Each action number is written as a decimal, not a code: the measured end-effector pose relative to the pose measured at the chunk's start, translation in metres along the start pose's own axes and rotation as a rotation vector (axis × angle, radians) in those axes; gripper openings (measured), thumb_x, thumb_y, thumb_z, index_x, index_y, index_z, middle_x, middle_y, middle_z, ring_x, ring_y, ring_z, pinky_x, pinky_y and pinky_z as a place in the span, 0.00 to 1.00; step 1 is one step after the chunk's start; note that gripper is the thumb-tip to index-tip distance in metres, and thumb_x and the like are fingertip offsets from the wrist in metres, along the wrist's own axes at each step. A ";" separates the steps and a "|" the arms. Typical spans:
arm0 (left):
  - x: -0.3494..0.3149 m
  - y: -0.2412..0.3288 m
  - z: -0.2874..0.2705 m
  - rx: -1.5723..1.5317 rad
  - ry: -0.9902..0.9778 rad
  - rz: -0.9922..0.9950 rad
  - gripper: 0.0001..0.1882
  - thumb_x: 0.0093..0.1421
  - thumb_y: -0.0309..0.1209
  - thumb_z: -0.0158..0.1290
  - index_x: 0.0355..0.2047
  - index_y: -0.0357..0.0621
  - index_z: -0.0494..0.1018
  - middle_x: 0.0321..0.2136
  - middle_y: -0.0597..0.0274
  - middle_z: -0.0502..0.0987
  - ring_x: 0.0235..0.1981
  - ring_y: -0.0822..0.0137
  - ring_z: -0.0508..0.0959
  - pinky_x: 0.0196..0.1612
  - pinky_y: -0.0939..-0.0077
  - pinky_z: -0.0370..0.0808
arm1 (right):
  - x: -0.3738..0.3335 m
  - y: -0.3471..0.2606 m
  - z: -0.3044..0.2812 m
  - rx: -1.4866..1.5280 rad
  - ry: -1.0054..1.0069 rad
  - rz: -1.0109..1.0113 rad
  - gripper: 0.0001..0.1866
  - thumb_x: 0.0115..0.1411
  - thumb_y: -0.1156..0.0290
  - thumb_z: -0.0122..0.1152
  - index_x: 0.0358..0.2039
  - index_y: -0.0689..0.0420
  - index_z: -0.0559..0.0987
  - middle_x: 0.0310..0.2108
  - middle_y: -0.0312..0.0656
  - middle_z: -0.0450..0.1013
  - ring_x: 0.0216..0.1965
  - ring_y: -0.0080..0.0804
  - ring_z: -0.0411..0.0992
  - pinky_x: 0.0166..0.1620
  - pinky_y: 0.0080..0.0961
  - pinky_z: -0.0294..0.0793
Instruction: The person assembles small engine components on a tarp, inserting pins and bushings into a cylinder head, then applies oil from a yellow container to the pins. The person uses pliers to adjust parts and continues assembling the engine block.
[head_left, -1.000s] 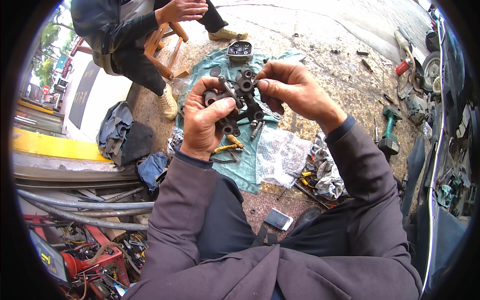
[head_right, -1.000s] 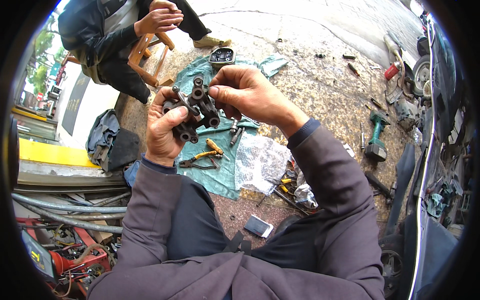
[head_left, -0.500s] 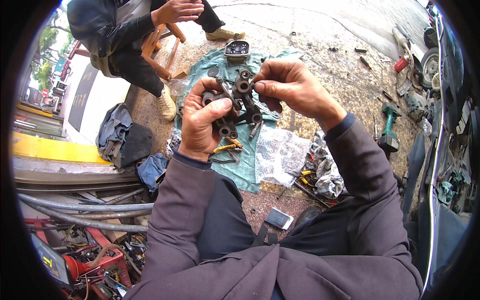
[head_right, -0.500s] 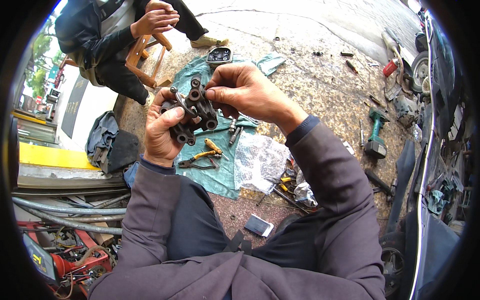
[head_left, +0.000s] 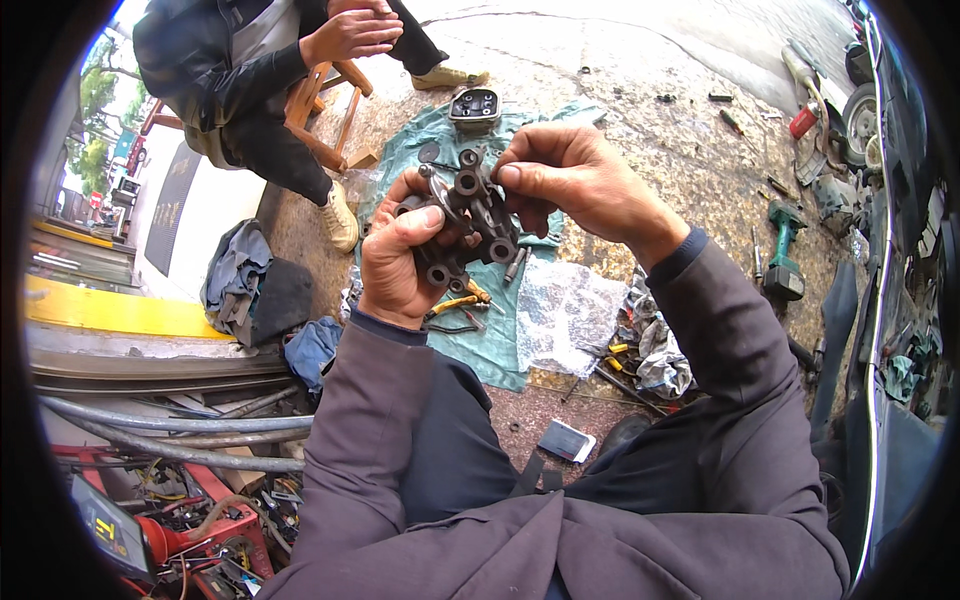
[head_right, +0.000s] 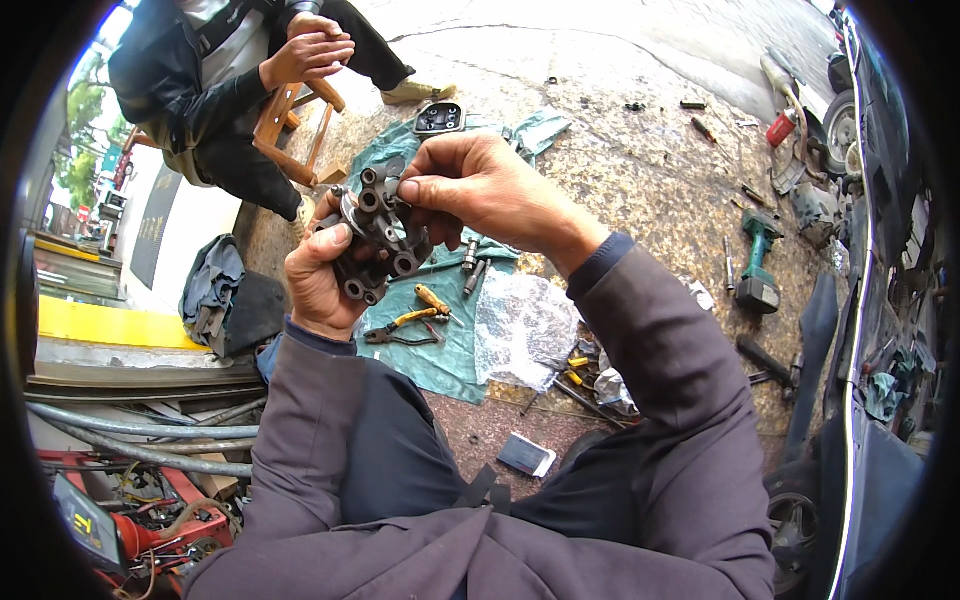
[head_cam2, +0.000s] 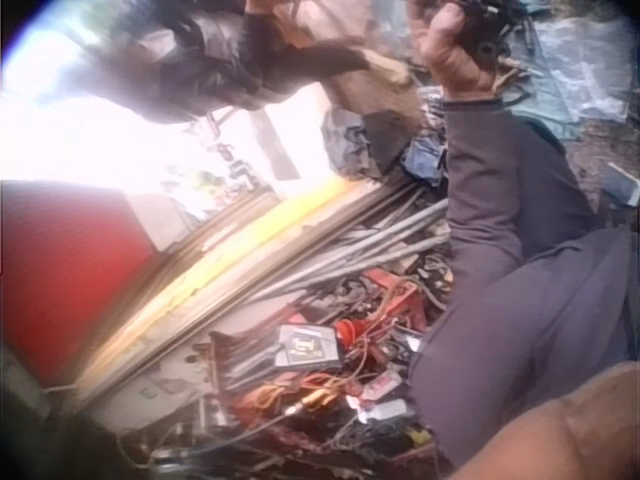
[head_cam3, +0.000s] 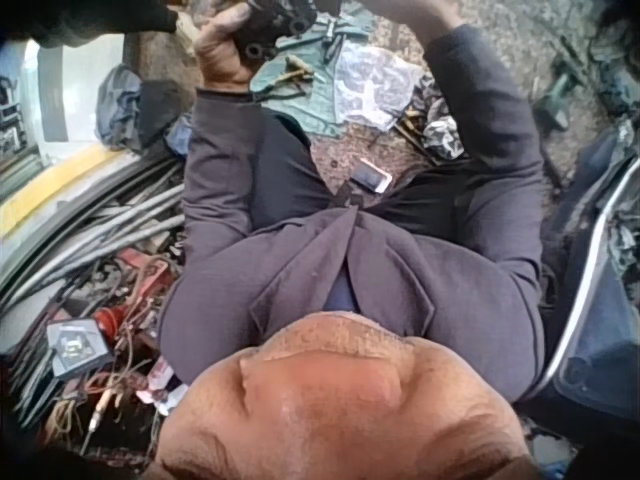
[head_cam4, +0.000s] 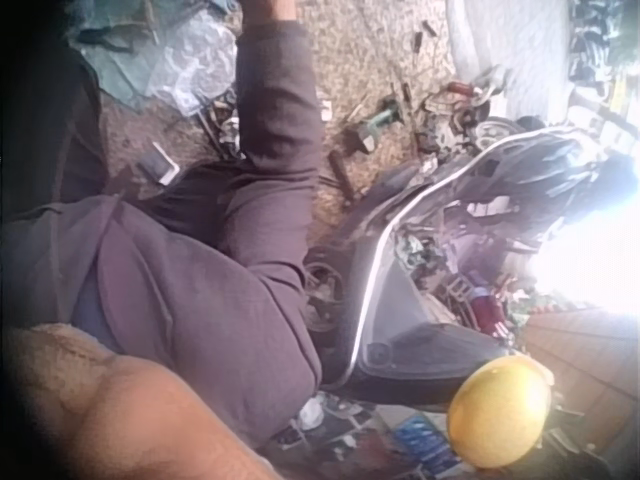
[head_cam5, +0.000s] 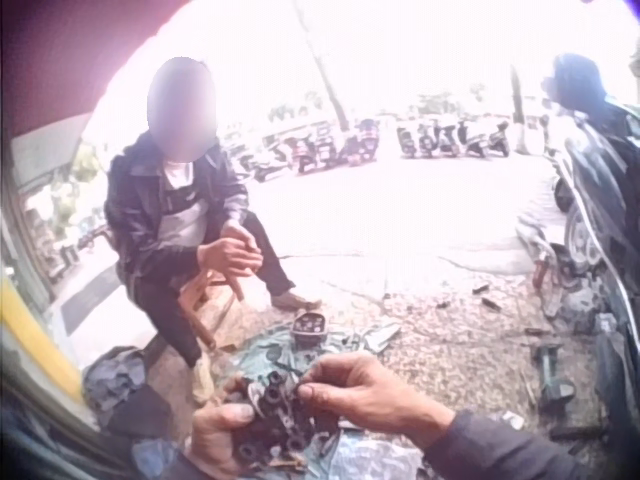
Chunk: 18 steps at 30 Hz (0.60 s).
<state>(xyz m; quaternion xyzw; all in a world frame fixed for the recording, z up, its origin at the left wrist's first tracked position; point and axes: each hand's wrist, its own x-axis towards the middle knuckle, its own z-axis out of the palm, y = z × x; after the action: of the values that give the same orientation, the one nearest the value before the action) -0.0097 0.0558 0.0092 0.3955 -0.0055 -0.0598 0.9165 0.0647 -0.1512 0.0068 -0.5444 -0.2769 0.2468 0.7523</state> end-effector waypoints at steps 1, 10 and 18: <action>0.000 0.000 0.000 -0.004 -0.001 -0.007 0.16 0.53 0.20 0.53 0.43 0.41 0.69 0.38 0.52 0.79 0.35 0.58 0.83 0.39 0.62 0.84 | 0.000 0.000 0.001 0.008 -0.002 -0.009 0.09 0.65 0.67 0.61 0.34 0.59 0.77 0.23 0.33 0.76 0.22 0.17 0.74 0.25 0.14 0.73; 0.000 0.000 -0.003 -0.030 -0.031 -0.069 0.17 0.52 0.23 0.53 0.44 0.40 0.70 0.39 0.52 0.79 0.38 0.57 0.83 0.43 0.60 0.83 | -0.001 -0.002 0.006 0.027 0.018 -0.004 0.08 0.65 0.68 0.60 0.33 0.60 0.77 0.22 0.33 0.75 0.20 0.17 0.73 0.23 0.14 0.72; 0.000 -0.001 0.000 -0.024 -0.007 -0.053 0.16 0.52 0.20 0.53 0.43 0.40 0.70 0.39 0.52 0.79 0.38 0.57 0.83 0.44 0.61 0.83 | 0.000 -0.002 0.004 0.029 -0.004 0.031 0.07 0.63 0.69 0.61 0.34 0.59 0.77 0.23 0.33 0.75 0.20 0.17 0.73 0.22 0.14 0.71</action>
<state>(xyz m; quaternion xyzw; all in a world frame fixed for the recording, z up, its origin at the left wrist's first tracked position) -0.0099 0.0552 0.0080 0.3843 0.0025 -0.0854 0.9193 0.0616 -0.1489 0.0094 -0.5372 -0.2662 0.2636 0.7557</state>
